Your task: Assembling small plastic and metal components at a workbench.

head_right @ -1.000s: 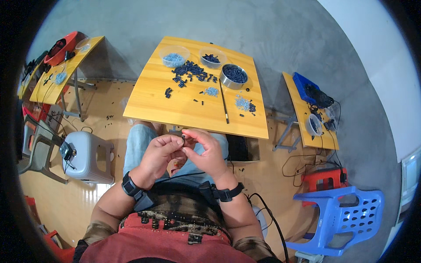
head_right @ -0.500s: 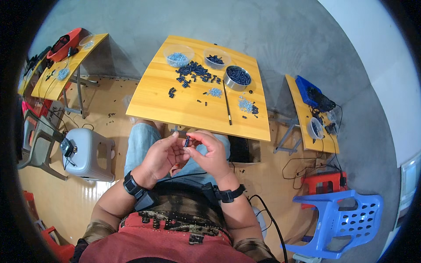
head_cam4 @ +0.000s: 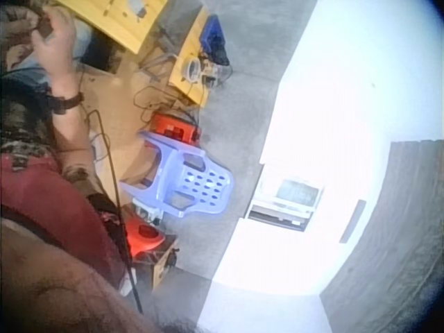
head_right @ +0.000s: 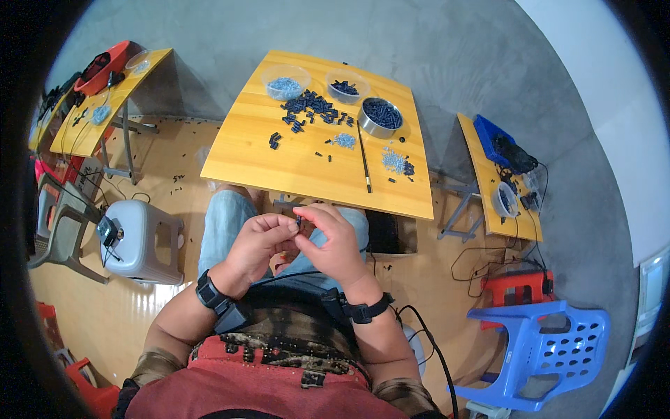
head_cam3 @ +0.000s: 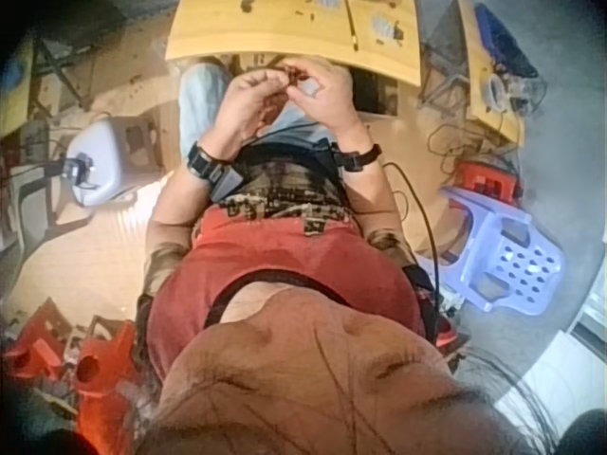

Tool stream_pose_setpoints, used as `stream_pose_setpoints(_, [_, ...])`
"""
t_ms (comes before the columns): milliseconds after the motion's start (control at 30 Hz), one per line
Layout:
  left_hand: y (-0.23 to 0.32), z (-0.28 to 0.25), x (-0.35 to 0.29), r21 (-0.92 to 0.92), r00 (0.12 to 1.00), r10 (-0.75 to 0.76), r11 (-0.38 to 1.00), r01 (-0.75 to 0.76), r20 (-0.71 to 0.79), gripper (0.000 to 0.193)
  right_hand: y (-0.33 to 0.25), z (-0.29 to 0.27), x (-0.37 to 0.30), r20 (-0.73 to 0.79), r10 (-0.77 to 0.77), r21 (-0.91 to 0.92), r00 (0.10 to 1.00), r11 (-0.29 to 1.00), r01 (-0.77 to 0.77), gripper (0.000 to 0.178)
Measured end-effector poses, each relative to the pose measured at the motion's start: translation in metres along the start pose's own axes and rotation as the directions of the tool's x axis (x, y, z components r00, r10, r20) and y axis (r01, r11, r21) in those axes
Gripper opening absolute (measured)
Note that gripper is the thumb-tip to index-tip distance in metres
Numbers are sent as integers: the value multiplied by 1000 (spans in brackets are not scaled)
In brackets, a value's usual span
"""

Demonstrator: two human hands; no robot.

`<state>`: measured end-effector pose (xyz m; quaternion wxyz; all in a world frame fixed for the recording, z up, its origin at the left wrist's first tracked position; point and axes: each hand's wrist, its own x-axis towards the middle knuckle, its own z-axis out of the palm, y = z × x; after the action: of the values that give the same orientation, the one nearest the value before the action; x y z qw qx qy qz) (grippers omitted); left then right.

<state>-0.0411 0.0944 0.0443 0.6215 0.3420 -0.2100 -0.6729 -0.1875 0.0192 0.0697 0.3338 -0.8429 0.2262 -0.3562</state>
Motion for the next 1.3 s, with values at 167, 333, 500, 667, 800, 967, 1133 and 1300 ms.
stream_pose_setpoints(167, [-1,0,0,-16,998,-48,999,48,-45,13,-1,-1,1,16,-23,-33,1000,999,23,38])
stream_pose_setpoints(333, [-4,1,0,-1,999,-30,1000,30,-20,13,2,-2,0,30,-37,18,999,999,37,39])
stream_pose_setpoints(500, [-6,-3,1,93,999,41,995,-41,2,13,2,-4,-1,65,32,132,997,990,-40,35])
stream_pose_setpoints(667, [4,12,-6,197,999,14,980,-4,-50,15,16,-7,-10,25,272,567,962,789,-238,24])
stream_pose_setpoints(800, [-1,11,-6,254,997,69,965,-59,-32,20,20,-4,-8,1,204,414,979,891,-186,16])
stream_pose_setpoints(967, [0,10,-6,264,999,21,964,-10,-41,20,19,-4,-6,-7,135,318,991,940,-126,11])
stream_pose_setpoints(1133, [1,8,-6,208,999,-20,978,26,-34,17,22,-6,-5,13,117,291,993,950,-116,8])
stream_pose_setpoints(1300, [-5,2,-3,203,1000,-19,979,19,-2,21,28,-11,1,125,88,276,988,954,-120,7])
